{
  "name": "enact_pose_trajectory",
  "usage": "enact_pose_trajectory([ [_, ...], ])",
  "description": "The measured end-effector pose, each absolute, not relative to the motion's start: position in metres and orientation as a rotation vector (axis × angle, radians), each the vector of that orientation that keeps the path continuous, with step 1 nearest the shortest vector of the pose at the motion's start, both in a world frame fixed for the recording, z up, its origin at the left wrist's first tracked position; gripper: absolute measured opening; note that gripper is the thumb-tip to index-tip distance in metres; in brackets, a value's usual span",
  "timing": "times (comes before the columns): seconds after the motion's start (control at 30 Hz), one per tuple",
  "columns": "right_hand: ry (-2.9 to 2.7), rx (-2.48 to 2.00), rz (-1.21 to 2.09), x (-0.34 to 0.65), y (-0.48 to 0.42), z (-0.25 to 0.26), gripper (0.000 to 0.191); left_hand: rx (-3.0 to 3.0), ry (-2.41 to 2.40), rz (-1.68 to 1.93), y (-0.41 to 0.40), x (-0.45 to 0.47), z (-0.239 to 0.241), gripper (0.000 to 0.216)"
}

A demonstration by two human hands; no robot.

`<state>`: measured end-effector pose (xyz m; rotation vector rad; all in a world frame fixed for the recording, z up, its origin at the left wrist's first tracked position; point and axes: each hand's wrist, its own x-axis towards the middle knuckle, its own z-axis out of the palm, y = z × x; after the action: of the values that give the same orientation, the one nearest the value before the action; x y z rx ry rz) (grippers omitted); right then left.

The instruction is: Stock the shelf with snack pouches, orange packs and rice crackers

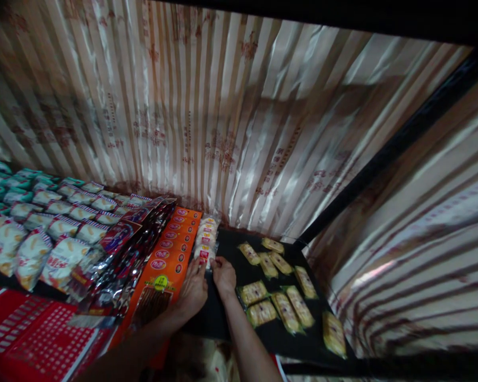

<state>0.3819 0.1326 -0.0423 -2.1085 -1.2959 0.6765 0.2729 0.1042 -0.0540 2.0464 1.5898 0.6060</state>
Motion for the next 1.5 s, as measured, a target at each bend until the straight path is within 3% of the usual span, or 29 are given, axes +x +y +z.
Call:
enact_pose_trajectory([
  [0.63,-1.323,-2.243,0.613,0.374,0.143,-0.043,0.034,2.126,1.632,0.516,0.118,0.276,-0.051,0.057],
  [0.97,-1.234,-1.854,0.525,0.381,0.123,-0.066,0.036,2.254,1.666,0.599,0.106,0.275,-0.052,0.053],
  [1.2,-1.144,-1.723,0.569,0.376,0.065,-0.069,0.036,2.218,1.494,0.593,0.058,0.278,-0.039,0.047],
  [1.4,-1.139,-1.66,0.612,0.377,-0.014,-0.074,0.035,2.102,1.206,0.729,-0.025,0.268,-0.057,0.052],
  [1.5,-1.333,-1.683,0.604,0.382,-0.049,-0.089,0.034,2.07,1.211,0.59,-0.06,0.256,-0.068,0.059],
])
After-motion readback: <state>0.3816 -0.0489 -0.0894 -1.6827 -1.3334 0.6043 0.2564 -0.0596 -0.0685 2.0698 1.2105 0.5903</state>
